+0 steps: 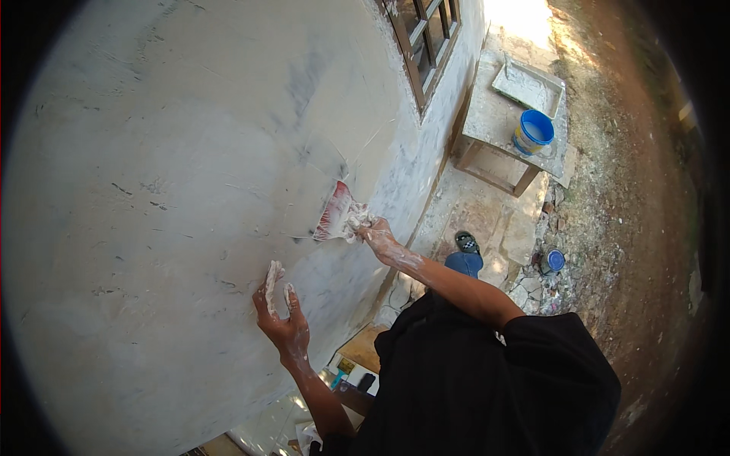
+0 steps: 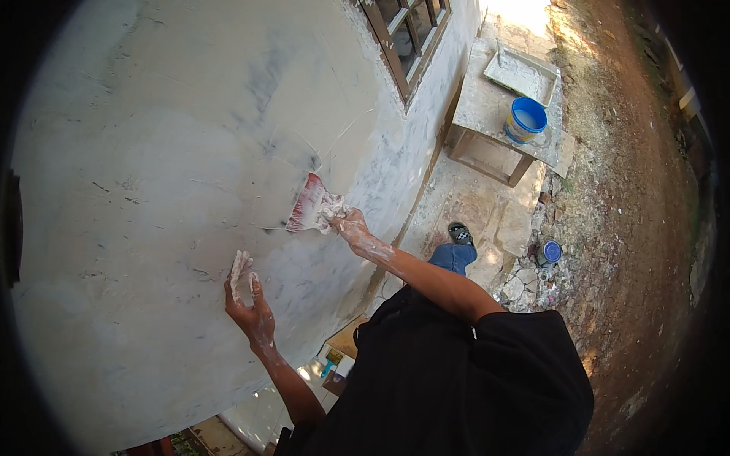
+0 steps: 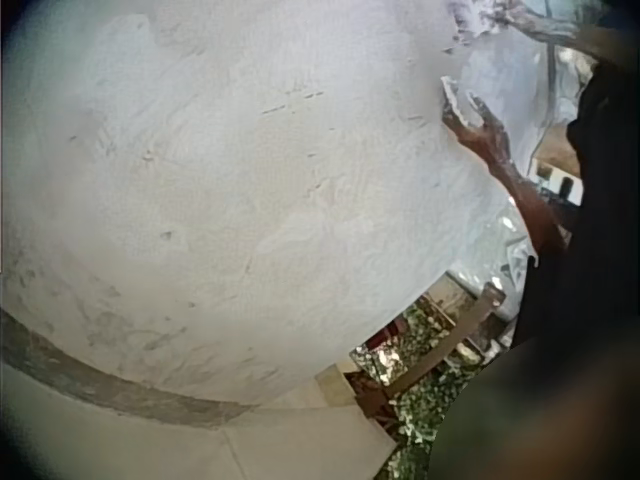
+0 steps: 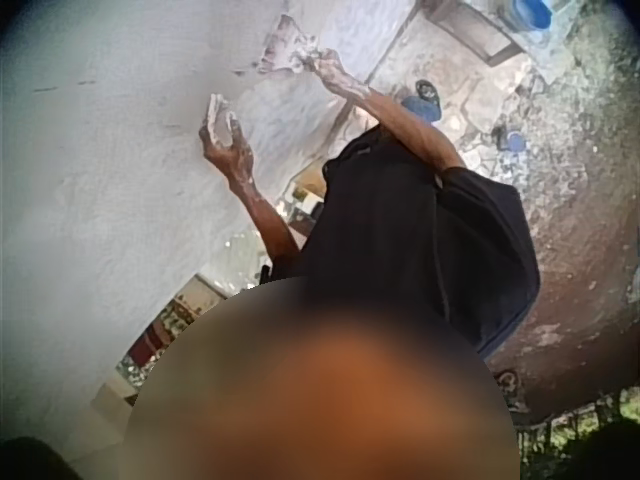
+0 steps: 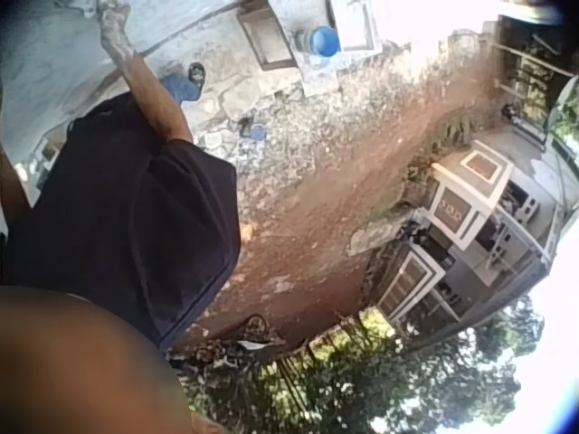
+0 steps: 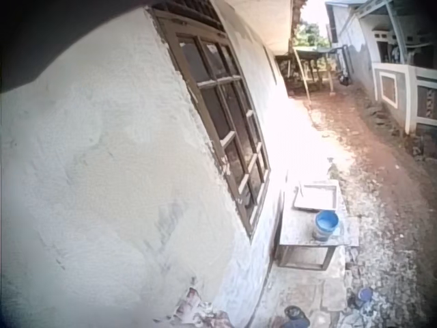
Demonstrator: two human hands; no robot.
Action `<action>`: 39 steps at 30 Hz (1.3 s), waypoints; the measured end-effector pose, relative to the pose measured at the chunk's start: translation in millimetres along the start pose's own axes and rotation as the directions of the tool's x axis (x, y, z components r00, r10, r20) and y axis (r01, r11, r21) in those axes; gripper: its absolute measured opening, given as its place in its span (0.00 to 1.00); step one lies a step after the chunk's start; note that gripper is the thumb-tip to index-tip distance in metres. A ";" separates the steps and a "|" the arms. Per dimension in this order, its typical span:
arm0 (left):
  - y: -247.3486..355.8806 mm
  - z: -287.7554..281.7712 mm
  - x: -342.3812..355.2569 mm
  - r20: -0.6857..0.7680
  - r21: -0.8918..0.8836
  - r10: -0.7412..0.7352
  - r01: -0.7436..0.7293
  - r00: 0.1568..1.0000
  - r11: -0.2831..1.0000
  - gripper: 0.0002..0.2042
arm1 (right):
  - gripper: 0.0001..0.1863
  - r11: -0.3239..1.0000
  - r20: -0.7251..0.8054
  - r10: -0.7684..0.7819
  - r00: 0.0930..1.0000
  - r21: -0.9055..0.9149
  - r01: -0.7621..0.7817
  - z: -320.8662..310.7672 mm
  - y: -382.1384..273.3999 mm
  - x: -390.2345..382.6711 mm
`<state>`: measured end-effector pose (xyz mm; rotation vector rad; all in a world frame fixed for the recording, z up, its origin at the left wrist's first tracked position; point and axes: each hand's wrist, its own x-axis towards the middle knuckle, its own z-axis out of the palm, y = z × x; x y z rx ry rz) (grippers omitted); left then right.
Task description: The person patches and smooths an exterior wall with putty using a spatula.
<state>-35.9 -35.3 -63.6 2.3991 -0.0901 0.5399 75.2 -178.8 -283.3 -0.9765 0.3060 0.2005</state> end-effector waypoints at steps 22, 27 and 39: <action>-1.1 0.9 -1.4 0.005 -0.052 0.004 -0.004 1.000 0.999 0.18 | 0.08 0.981 0.209 -0.108 0.972 0.181 0.070 -36.0 11.0 8.5; -3.9 1.4 -2.7 0.020 -0.052 -0.029 0.030 0.999 0.998 0.18 | 0.07 0.981 0.085 -0.193 0.977 0.037 0.191 -0.2 -48.0 15.3; -2.0 6.9 -5.3 0.016 -0.070 0.002 -0.001 1.000 0.998 0.19 | 0.05 0.945 0.237 -0.121 0.964 0.326 0.039 -38.2 9.1 26.5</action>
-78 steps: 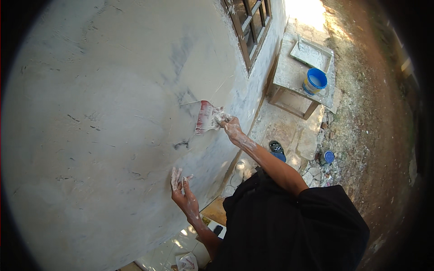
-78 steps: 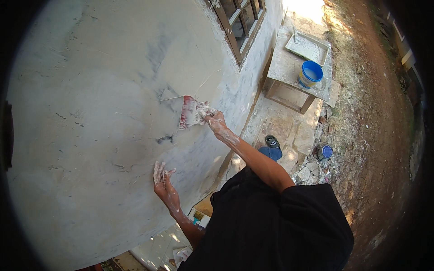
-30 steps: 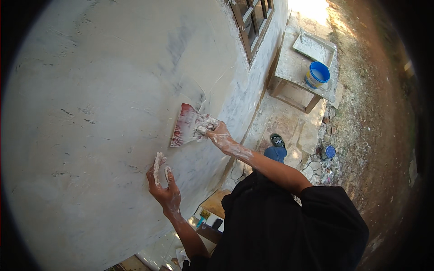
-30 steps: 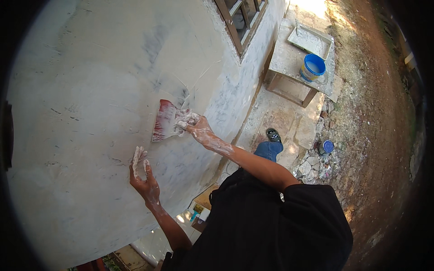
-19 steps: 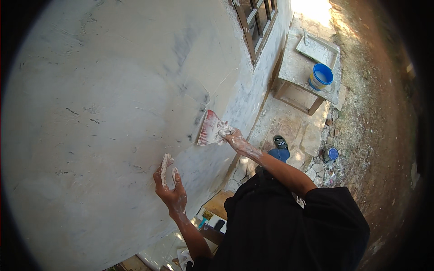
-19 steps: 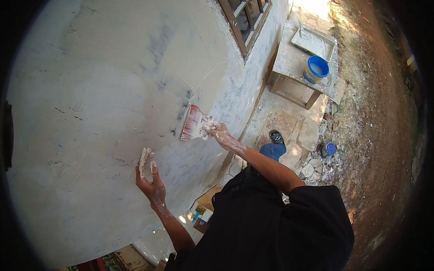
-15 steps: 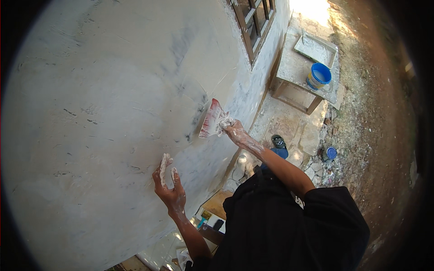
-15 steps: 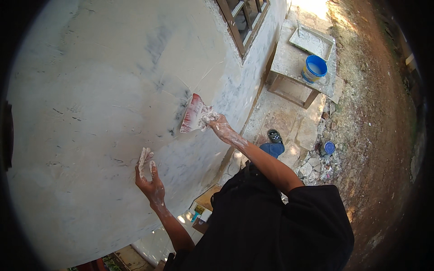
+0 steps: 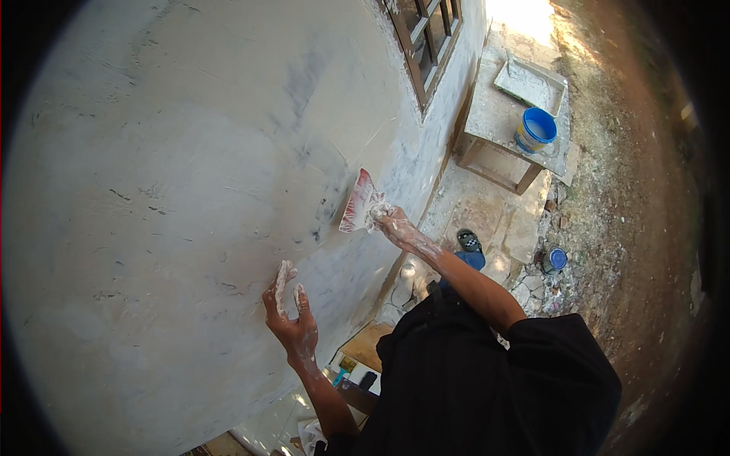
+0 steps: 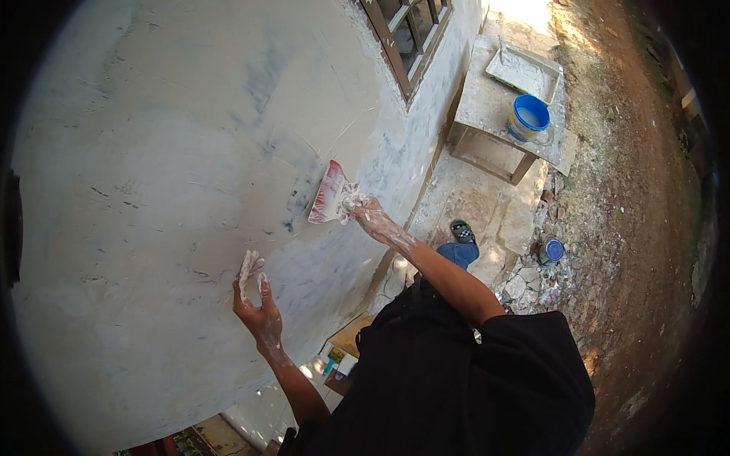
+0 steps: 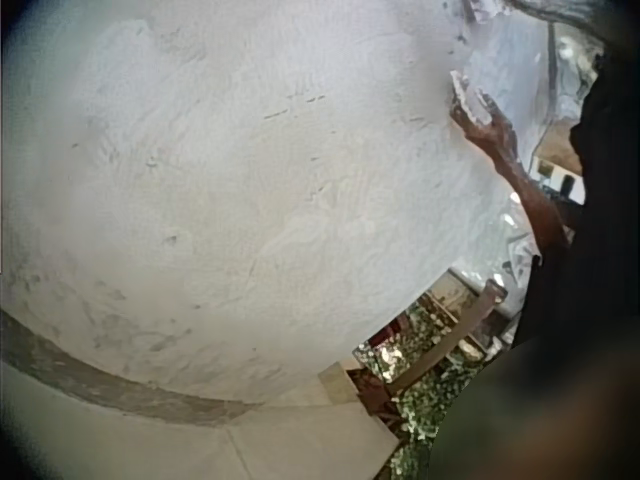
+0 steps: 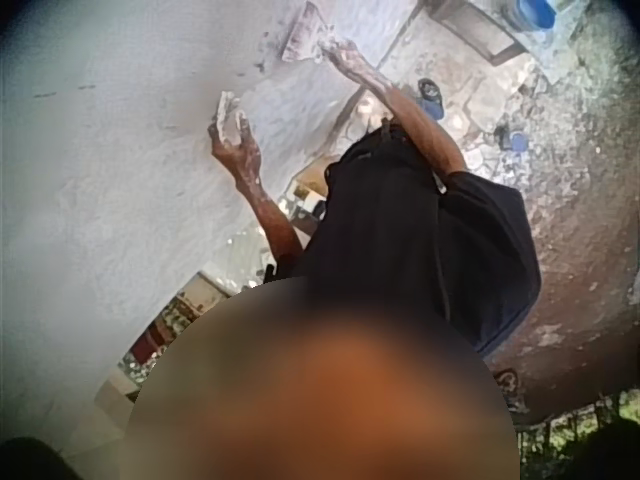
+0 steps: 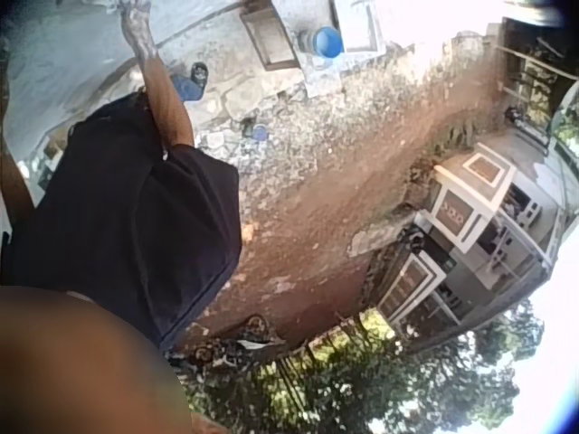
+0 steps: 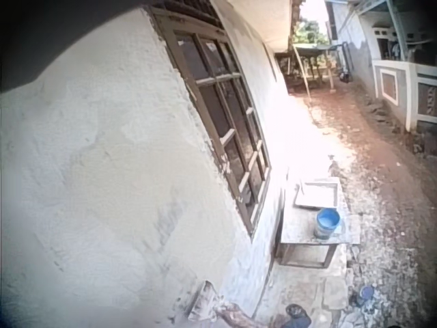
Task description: The person patches and smooths an exterior wall with putty using a spatula.
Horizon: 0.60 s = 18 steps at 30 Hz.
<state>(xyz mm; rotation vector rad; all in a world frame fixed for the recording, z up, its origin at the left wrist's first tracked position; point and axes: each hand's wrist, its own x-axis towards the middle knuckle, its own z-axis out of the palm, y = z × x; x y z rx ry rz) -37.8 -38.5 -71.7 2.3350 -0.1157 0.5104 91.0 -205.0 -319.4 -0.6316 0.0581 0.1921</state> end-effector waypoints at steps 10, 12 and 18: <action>6.3 2.5 2.4 0.001 0.024 0.008 -0.008 1.000 1.000 0.19 | 0.08 0.848 -0.353 -0.031 0.935 -0.505 -0.162 29.5 -5.1 13.8; 7.8 -0.7 1.0 -0.004 0.028 -0.026 0.026 1.000 0.999 0.17 | 0.05 0.924 -0.240 0.047 0.970 -0.359 -0.133 12.3 0.0 2.2; 0.4 -4.5 -3.1 -0.031 0.033 -0.017 0.018 0.999 0.999 0.17 | 0.08 0.969 0.014 -0.132 0.991 -0.210 0.132 26.1 -42.0 2.8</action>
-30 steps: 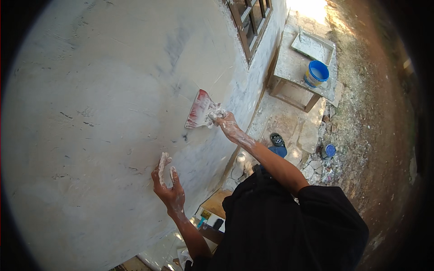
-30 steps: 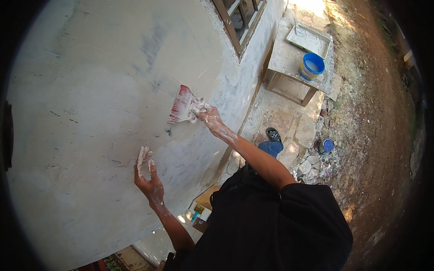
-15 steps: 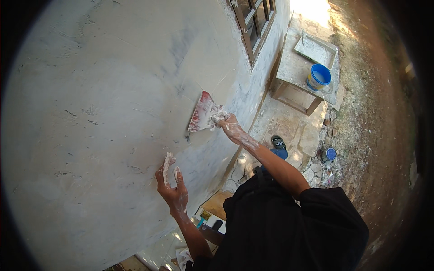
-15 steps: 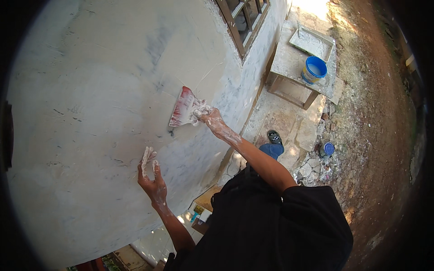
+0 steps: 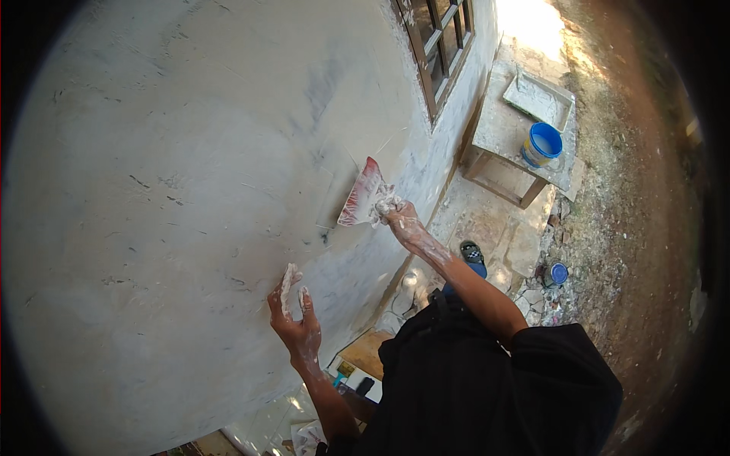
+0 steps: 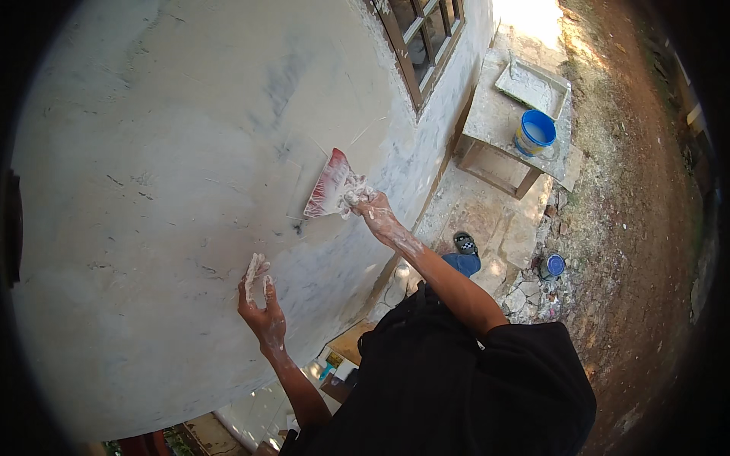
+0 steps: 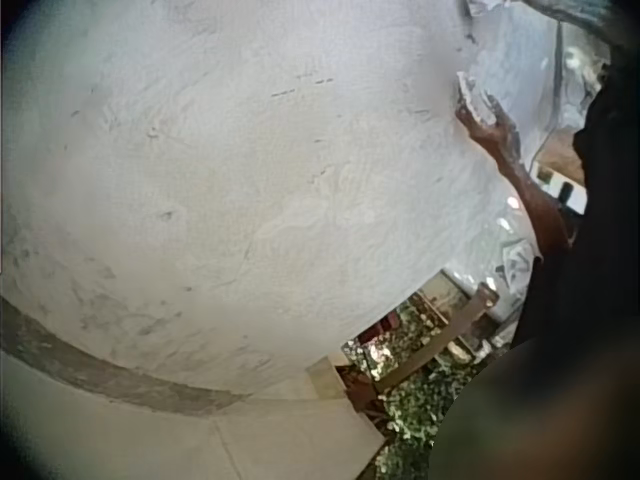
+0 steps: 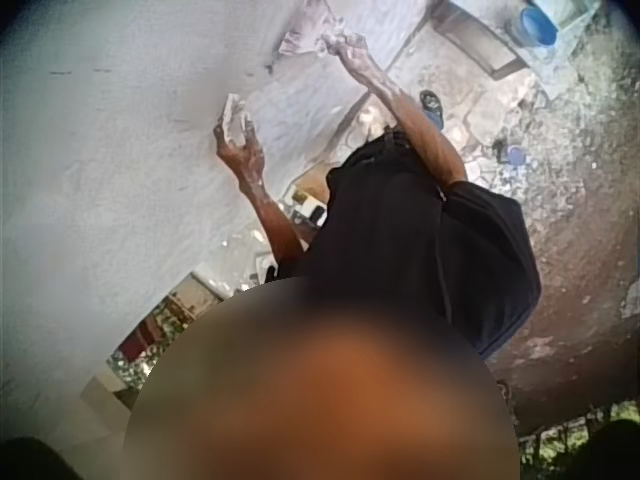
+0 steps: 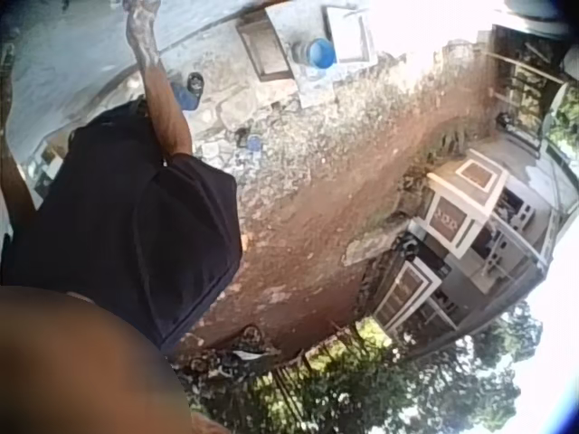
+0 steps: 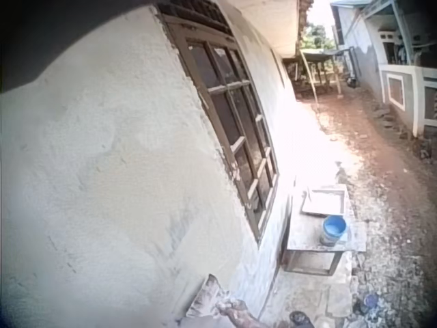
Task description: The person patches and smooths an exterior wall with putty using a spatula.
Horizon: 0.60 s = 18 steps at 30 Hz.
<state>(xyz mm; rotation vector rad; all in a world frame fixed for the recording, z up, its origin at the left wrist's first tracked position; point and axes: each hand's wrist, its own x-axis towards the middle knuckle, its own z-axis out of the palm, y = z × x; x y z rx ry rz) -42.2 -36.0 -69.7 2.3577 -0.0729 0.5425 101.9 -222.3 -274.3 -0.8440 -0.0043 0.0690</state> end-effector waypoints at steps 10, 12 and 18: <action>9.5 3.3 2.6 0.012 -0.044 0.010 -0.009 1.000 0.999 0.19 | 0.08 0.985 -0.287 0.086 0.954 -0.117 -0.124 77.7 -56.8 21.4; 9.4 6.6 1.9 0.028 -0.033 0.019 -0.018 0.999 0.999 0.19 | 0.08 0.974 -0.278 0.174 0.945 -0.090 -0.206 31.5 0.5 23.2; 7.6 -0.7 -2.9 0.032 0.010 0.016 -0.016 0.999 1.000 0.18 | 0.08 0.974 -0.228 0.196 0.954 0.155 -0.163 -26.6 13.8 -21.0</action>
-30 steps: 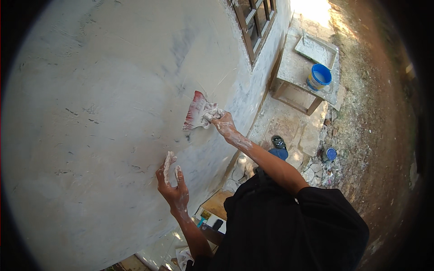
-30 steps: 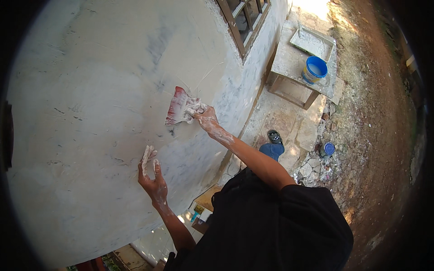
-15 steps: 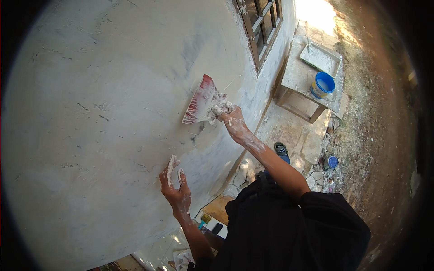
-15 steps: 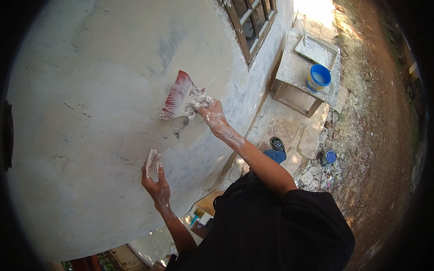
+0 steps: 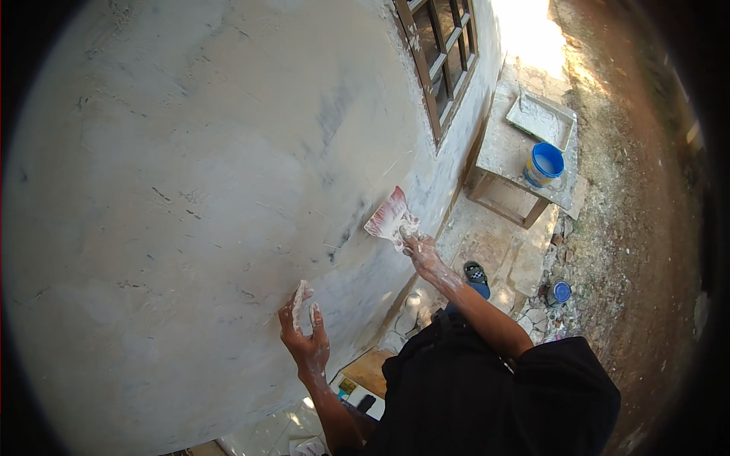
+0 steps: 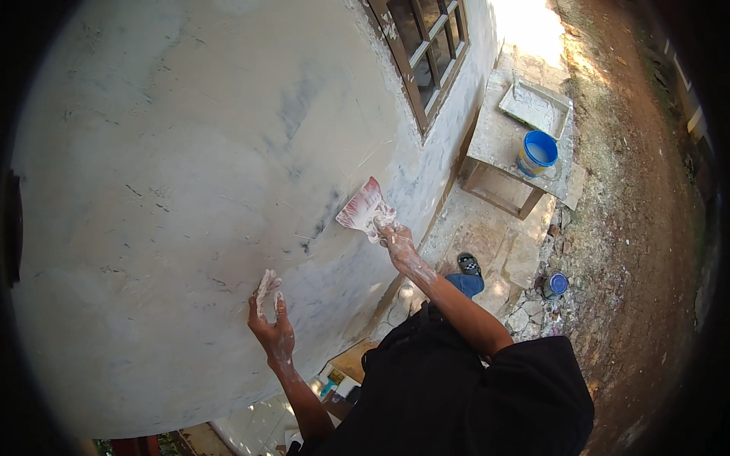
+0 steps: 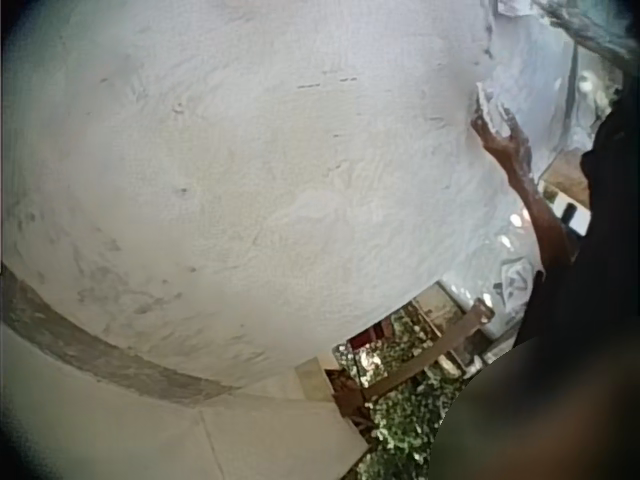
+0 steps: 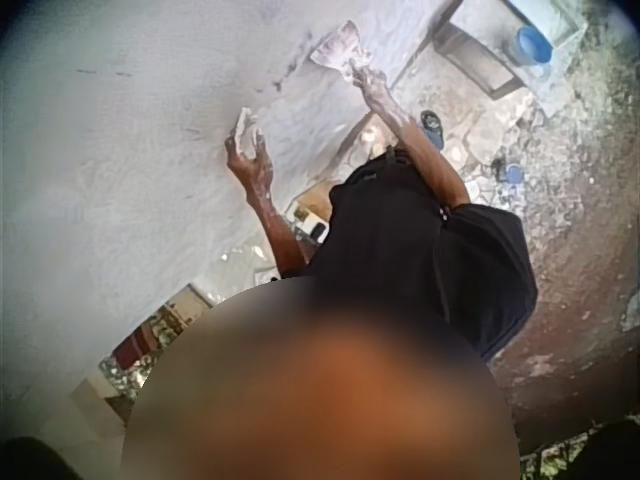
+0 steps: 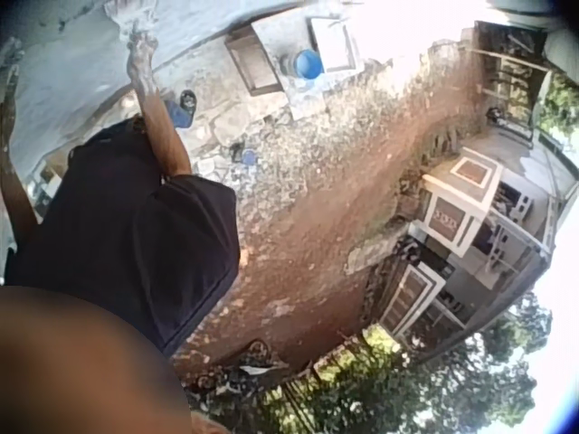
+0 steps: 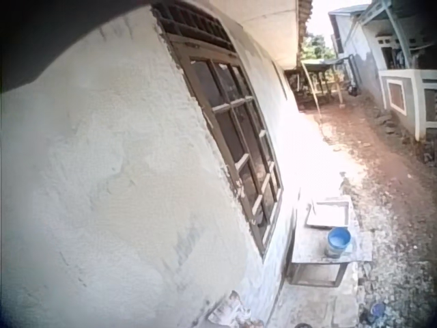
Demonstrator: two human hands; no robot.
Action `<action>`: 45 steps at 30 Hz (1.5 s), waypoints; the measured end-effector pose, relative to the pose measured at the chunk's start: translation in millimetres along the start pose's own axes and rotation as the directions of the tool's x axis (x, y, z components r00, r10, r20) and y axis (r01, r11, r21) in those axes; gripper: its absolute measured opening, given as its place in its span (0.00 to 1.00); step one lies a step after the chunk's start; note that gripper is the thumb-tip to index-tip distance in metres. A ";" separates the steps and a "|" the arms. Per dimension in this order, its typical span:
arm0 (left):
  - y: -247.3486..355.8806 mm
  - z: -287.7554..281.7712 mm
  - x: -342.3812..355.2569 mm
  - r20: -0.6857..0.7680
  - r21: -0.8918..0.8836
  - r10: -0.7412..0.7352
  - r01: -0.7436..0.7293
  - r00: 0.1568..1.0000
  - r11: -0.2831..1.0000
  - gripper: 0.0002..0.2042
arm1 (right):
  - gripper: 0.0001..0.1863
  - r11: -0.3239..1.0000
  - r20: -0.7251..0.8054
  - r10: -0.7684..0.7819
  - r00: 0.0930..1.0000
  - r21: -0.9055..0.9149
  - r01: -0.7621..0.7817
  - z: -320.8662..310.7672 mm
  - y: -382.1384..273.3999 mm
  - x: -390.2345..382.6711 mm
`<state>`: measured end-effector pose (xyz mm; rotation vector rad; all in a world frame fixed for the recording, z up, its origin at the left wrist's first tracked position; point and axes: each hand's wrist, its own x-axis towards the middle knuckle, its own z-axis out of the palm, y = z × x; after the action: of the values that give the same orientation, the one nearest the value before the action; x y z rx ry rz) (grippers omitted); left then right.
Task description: The person patches and smooths an exterior wall with putty using a spatula.
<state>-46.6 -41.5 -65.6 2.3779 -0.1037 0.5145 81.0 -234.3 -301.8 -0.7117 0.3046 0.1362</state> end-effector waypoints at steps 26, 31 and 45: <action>14.0 19.9 4.8 -0.009 -0.025 -0.028 0.028 1.000 0.999 0.18 | 0.08 0.880 0.116 -0.451 0.885 -0.105 0.462 132.6 -170.9 -15.1; 27.3 37.4 11.3 -0.031 -0.050 -0.032 0.031 0.999 0.998 0.18 | 0.10 0.850 0.075 -0.477 0.876 -0.212 0.481 154.2 -184.3 35.8; 67.7 101.8 32.2 -0.136 -0.145 -0.188 0.168 0.973 0.975 0.19 | 0.09 0.907 0.197 -0.374 0.906 -0.125 0.401 125.3 -235.8 40.0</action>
<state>2.9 -156.8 -80.7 2.1852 0.1382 0.5781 200.6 -327.7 -78.5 -0.9051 -0.0173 -0.1612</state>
